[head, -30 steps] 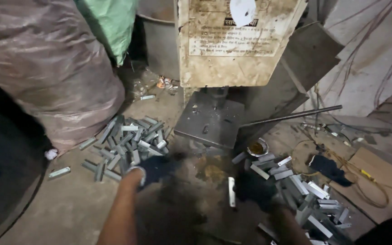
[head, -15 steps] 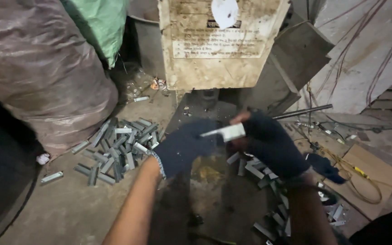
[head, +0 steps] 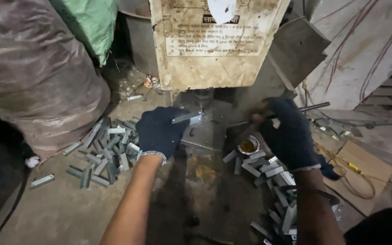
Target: Manually feeding small metal brackets into a stamping or punching machine to process them.
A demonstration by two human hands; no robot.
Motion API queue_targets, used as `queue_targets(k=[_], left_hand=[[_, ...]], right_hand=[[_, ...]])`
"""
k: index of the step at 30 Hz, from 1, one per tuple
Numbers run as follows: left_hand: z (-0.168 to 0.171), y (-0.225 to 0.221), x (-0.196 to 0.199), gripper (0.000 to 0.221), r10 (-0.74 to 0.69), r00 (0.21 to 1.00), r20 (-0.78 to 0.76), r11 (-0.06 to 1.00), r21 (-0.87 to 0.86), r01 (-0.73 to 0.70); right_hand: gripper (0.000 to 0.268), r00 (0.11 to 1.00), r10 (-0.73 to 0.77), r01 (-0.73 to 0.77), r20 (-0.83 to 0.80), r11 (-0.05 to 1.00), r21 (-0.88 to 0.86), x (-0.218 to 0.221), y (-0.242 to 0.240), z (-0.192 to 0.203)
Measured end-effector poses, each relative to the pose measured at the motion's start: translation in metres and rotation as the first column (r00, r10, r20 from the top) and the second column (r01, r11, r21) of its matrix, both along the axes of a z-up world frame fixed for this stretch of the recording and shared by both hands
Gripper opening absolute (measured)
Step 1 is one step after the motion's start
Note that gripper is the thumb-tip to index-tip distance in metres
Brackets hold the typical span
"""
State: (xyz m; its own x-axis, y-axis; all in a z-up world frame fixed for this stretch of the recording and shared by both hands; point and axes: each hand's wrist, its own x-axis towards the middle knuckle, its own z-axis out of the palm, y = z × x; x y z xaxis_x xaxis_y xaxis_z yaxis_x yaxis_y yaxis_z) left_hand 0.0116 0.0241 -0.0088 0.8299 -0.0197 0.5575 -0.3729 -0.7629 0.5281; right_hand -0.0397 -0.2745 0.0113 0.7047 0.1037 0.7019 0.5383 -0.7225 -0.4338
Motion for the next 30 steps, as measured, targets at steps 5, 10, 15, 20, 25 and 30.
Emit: queue_targets(k=[5,10,15,20,25,30], left_hand=[[0.000,0.003,0.009,0.029,-0.017,0.998,-0.057,0.999,0.031,0.019],[0.022,-0.001,0.010,0.029,-0.024,0.992,-0.121,0.996,0.081,0.034],[-0.008,0.008,0.040,0.027,-0.061,0.980,0.188,0.990,0.139,0.035],[-0.003,0.009,0.048,0.021,-0.117,0.962,0.245,0.984,0.163,0.078],[0.006,0.004,0.047,0.033,-0.019,0.994,0.111,0.972,0.236,-0.008],[0.023,-0.001,0.039,0.031,-0.031,0.999,-0.008,0.978,0.207,0.032]], right_hand=[[0.031,0.935,-0.319,0.258,-0.152,0.910,-0.324,0.013,-0.010,-0.015],[0.048,0.800,-0.503,0.248,-0.327,0.774,-0.583,0.032,-0.013,-0.081],[0.055,0.840,-0.506,0.344,-0.197,0.777,-0.528,0.041,-0.018,-0.100],[0.057,0.794,-0.544,0.328,-0.273,0.760,-0.561,0.050,-0.017,-0.102],[0.068,0.839,-0.510,0.325,-0.189,0.749,-0.577,0.062,-0.036,-0.140],[0.064,0.741,-0.536,0.253,-0.405,0.781,-0.571,0.060,-0.022,-0.128]])
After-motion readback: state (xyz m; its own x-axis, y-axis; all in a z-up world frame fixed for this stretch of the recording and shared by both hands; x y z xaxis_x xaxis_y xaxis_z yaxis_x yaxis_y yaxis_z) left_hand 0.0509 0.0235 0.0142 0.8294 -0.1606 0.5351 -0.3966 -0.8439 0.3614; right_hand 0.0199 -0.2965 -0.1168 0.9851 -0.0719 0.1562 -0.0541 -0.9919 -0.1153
